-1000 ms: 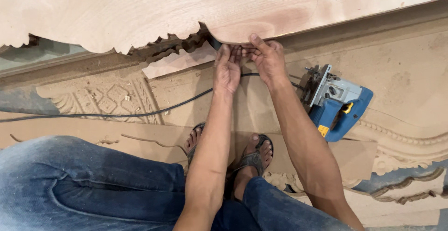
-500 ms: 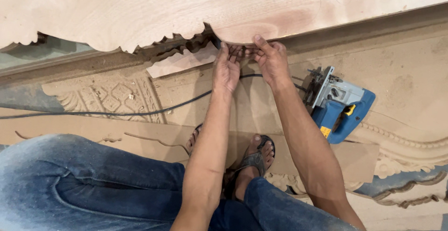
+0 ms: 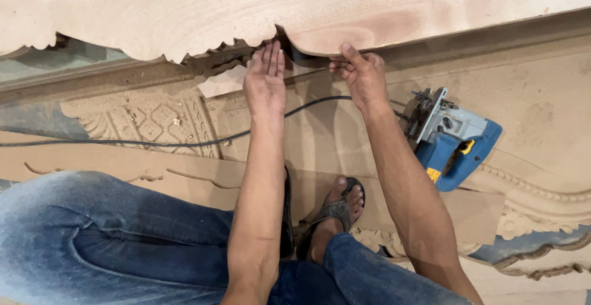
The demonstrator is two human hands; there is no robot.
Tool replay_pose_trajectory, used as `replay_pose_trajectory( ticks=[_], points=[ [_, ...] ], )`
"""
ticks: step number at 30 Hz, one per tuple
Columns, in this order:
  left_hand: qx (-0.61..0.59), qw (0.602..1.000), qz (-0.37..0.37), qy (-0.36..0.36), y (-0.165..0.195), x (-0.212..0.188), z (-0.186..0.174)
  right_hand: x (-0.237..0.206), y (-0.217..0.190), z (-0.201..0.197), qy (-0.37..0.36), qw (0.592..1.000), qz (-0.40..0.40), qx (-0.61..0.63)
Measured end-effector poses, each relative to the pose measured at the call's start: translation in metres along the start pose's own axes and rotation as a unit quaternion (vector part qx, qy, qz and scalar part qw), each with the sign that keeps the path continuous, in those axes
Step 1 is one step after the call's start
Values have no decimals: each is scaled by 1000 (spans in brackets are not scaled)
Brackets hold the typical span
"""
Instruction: The person uses a blue jigsaw to cut a decorative scalloped edge along a large sheet of plywood. They guide the tool along a pre-drawn line, occasionally pausing to remove cut-off pieces and reposition the board.
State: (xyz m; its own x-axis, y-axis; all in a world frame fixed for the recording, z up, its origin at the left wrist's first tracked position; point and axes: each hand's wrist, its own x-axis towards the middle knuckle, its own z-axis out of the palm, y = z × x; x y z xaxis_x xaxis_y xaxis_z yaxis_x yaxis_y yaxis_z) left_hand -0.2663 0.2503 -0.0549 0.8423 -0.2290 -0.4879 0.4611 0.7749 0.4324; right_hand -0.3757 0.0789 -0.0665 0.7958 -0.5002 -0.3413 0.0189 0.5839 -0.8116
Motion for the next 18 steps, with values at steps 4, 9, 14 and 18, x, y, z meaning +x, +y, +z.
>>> replay_pose_trajectory(
  ticks=[4, 9, 14, 18],
  points=[
    [64, 995, -7, 70, 4, 5, 2, 1, 3, -1, 5, 1000, 1, 5],
    [85, 992, -11, 96, 12, 13, 4, 2, 5, -2, 7, 1000, -1, 9],
    [94, 991, 28, 90, 9, 15, 1, 2, 7, -3, 14, 1000, 1, 7],
    [96, 990, 37, 96, 6, 15, 2, 2, 6, -3, 20, 1000, -2, -6]
  ],
)
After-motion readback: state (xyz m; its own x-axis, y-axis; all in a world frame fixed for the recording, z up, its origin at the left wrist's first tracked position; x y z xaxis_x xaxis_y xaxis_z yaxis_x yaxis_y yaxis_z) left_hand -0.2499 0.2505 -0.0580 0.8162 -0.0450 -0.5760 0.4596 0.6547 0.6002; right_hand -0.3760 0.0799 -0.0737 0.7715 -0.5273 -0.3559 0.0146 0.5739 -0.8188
